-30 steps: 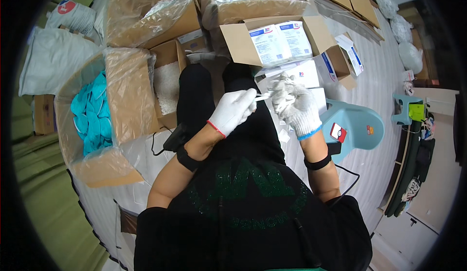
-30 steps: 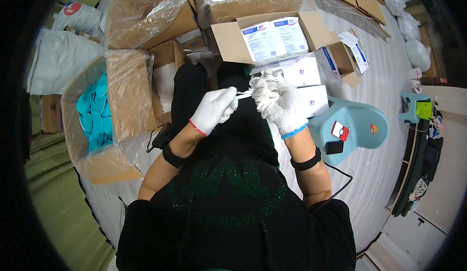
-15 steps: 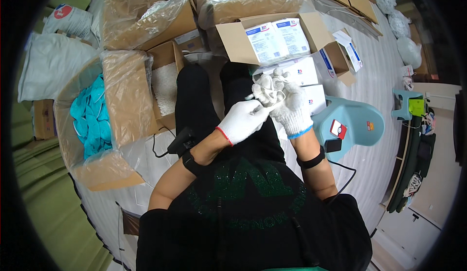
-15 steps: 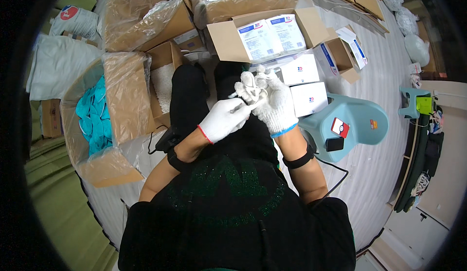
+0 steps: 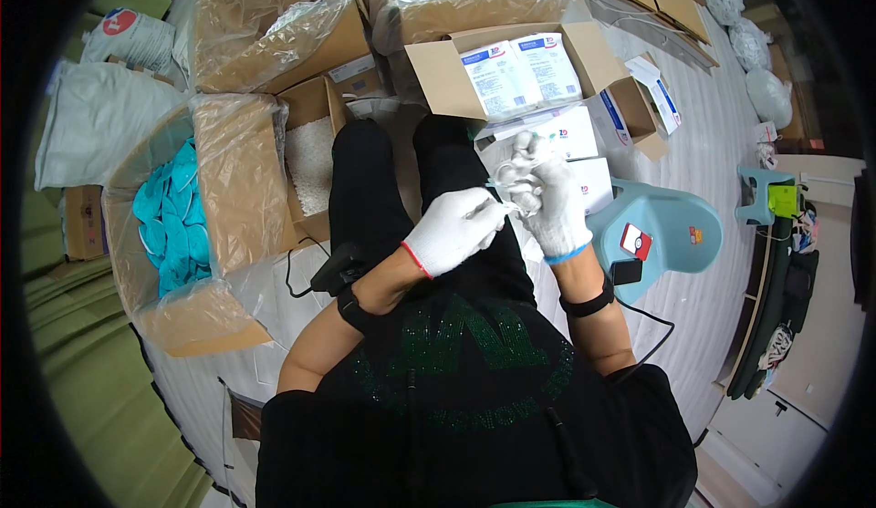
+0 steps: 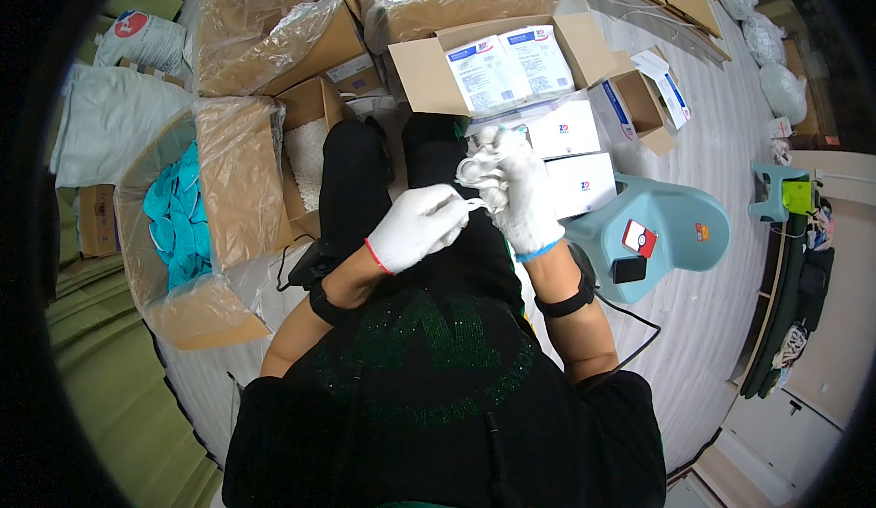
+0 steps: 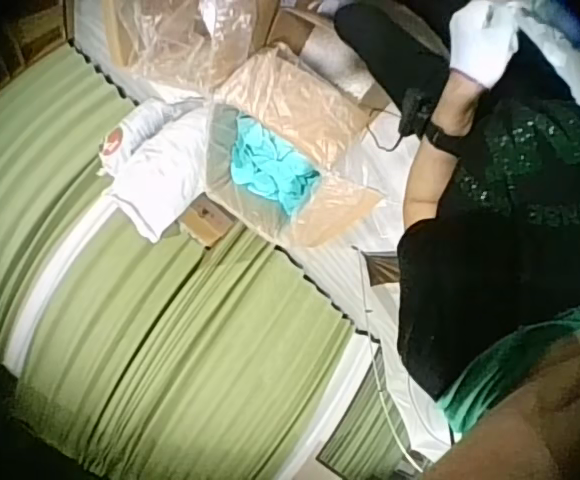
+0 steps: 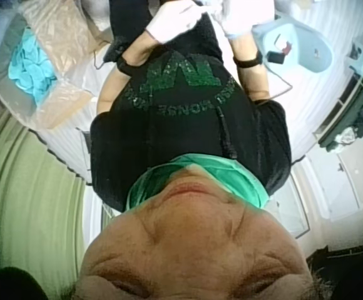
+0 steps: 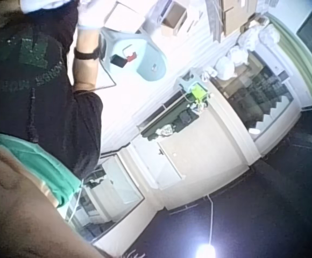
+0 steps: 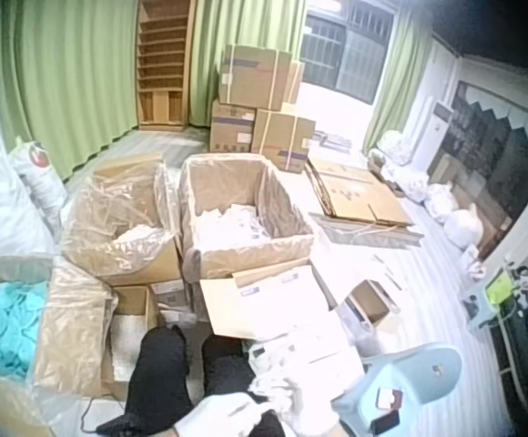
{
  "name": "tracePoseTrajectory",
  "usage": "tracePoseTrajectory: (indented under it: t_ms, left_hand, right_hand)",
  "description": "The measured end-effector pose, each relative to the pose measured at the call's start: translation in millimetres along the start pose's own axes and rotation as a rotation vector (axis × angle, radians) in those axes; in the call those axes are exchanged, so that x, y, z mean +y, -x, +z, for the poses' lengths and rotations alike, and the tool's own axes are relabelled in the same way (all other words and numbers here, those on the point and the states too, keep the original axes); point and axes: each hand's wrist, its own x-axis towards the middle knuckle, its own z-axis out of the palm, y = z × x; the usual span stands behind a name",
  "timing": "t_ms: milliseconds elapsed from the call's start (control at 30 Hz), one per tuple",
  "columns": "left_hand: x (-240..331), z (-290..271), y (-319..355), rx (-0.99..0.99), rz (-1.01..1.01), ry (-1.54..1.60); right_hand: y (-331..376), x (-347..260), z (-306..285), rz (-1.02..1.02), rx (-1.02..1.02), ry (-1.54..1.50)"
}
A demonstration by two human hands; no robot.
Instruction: Unpacking hygiene masks from individual wrappers and organizing them into a container.
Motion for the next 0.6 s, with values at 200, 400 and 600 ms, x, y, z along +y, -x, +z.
tracePoseTrajectory:
  t_ms: [200,400,600]
  left_hand:
    - [17,-15,6,0.139,0.173,-0.356]
    - [39,-30,17,-0.021,0.350,-0.610]
    - [51,-56,37,-0.265,0.511,-0.828]
  right_hand:
    - [23,13,41,-0.266,0.200,0.714]
    - [33,1,20,0.242,-0.097,0.467]
    - [48,-25,28,0.319,-0.206,0.597]
